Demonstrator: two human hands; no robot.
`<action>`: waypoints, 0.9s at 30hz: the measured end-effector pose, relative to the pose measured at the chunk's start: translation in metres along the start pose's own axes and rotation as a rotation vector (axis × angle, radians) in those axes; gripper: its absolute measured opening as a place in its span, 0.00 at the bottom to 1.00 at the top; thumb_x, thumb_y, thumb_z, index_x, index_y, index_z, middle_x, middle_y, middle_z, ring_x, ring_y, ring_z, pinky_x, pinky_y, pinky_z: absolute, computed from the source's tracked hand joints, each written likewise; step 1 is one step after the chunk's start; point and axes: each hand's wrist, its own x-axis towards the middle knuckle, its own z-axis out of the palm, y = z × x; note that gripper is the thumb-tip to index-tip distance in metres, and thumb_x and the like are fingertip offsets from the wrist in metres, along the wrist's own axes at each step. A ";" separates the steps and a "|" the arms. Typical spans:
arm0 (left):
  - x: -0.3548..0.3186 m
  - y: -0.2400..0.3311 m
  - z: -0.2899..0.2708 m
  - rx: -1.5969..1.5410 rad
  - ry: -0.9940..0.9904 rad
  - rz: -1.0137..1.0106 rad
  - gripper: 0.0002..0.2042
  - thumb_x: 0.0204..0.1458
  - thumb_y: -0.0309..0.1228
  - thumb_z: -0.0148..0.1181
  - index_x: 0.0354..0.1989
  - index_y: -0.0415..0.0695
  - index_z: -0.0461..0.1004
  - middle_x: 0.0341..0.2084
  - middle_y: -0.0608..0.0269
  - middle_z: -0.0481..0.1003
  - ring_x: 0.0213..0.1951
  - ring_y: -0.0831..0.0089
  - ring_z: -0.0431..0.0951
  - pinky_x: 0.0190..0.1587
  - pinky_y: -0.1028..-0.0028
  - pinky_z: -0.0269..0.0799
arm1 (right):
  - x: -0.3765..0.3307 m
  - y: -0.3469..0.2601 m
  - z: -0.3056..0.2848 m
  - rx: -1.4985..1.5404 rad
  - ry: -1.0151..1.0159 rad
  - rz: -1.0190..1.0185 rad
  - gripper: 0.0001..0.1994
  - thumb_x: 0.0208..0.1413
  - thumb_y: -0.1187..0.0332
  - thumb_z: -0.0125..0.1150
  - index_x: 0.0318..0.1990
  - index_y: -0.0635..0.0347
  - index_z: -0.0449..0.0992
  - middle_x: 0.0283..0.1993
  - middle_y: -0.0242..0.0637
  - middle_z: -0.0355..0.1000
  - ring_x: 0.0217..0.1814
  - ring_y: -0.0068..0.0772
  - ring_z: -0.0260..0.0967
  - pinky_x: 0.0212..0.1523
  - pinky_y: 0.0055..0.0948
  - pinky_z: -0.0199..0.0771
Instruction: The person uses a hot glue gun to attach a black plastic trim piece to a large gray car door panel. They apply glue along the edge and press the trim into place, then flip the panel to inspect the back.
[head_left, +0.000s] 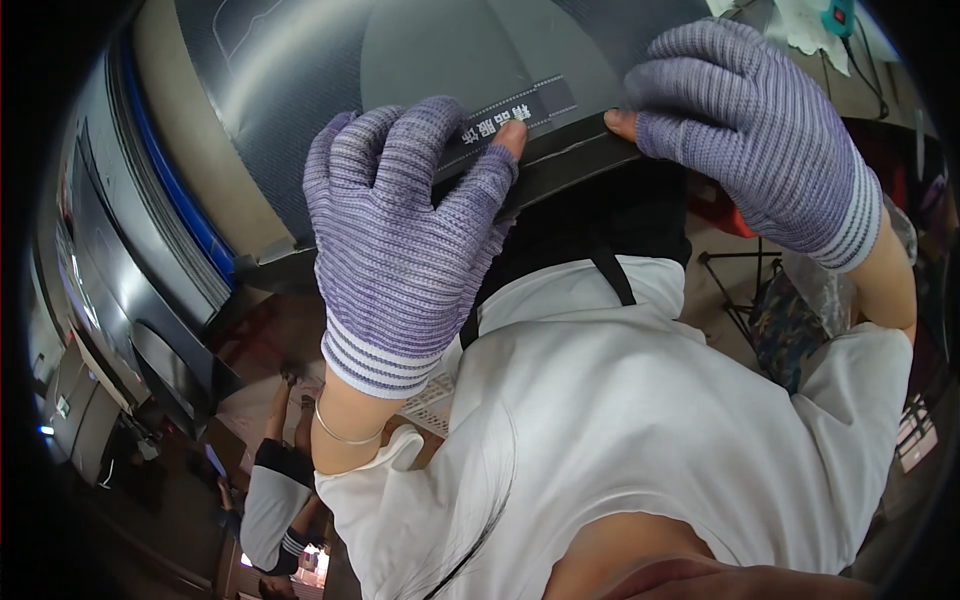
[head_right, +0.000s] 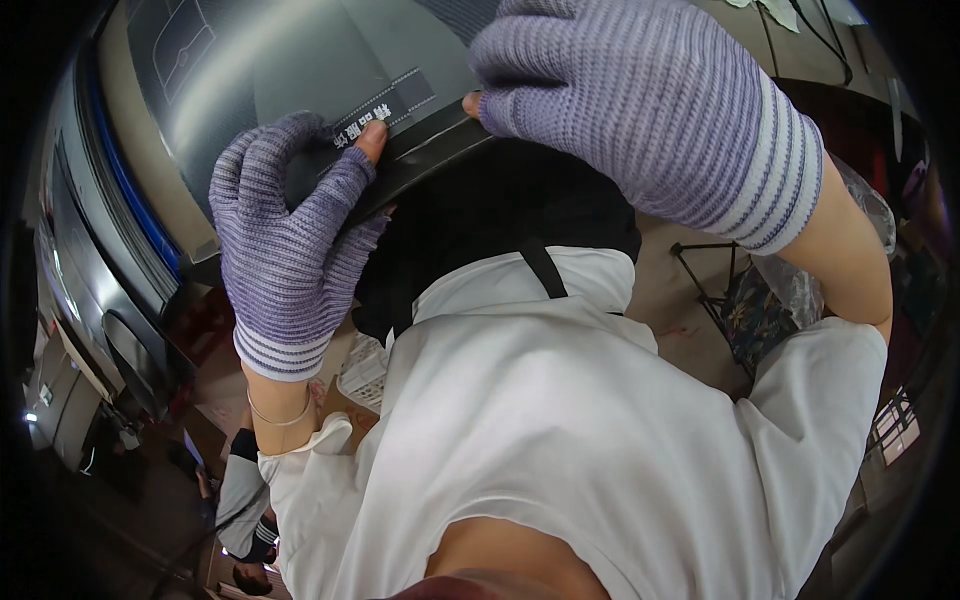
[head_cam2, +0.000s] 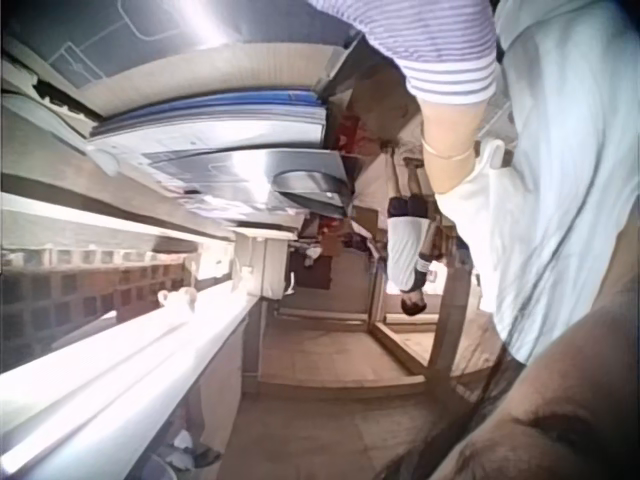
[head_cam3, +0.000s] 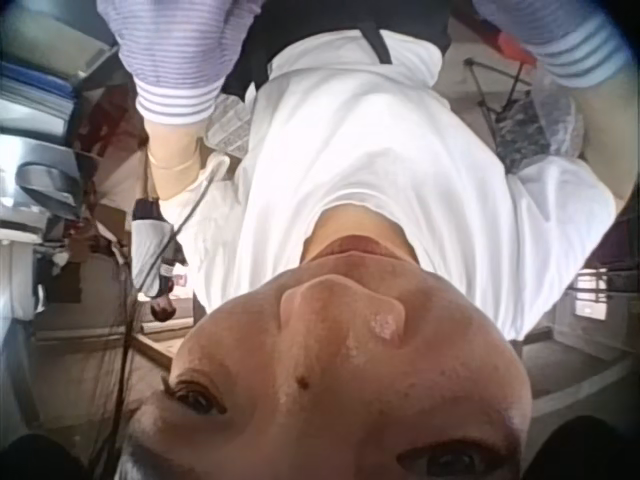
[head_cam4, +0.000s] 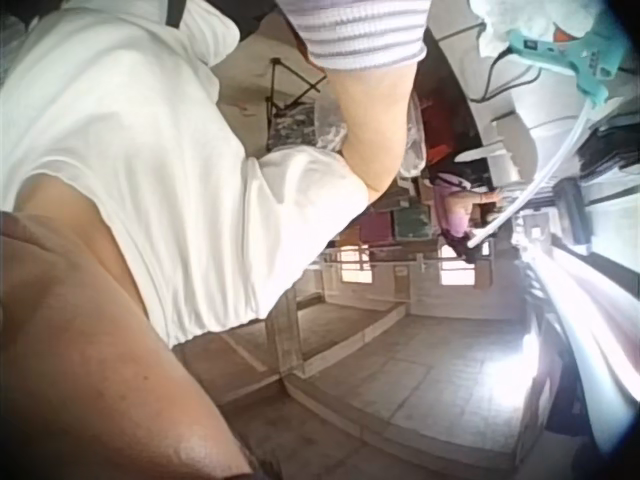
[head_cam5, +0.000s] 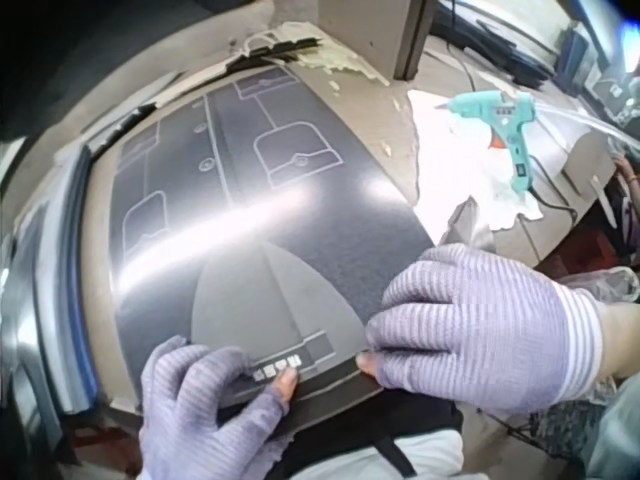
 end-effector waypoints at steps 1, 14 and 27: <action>0.000 0.002 -0.001 0.002 -0.007 -0.007 0.31 0.30 0.30 0.75 0.52 0.60 0.79 0.46 0.59 0.73 0.49 0.57 0.70 0.55 0.59 0.66 | 0.000 0.001 0.001 0.001 0.013 0.002 0.15 0.47 0.68 0.65 0.45 0.52 0.81 0.46 0.36 0.75 0.53 0.43 0.71 0.54 0.39 0.73; -0.013 -0.008 0.008 -0.091 0.079 0.077 0.26 0.34 0.32 0.73 0.49 0.56 0.81 0.45 0.59 0.74 0.48 0.56 0.72 0.56 0.57 0.66 | 0.003 -0.009 0.000 -0.021 -0.023 0.094 0.13 0.47 0.69 0.67 0.43 0.48 0.82 0.43 0.36 0.74 0.50 0.42 0.72 0.51 0.39 0.74; -0.008 0.012 0.005 -0.005 0.064 -0.002 0.21 0.35 0.30 0.73 0.44 0.55 0.82 0.41 0.59 0.74 0.46 0.58 0.73 0.52 0.58 0.68 | 0.012 -0.033 0.006 0.110 0.010 0.037 0.28 0.34 0.67 0.61 0.52 0.52 0.78 0.47 0.36 0.75 0.55 0.41 0.71 0.68 0.56 0.57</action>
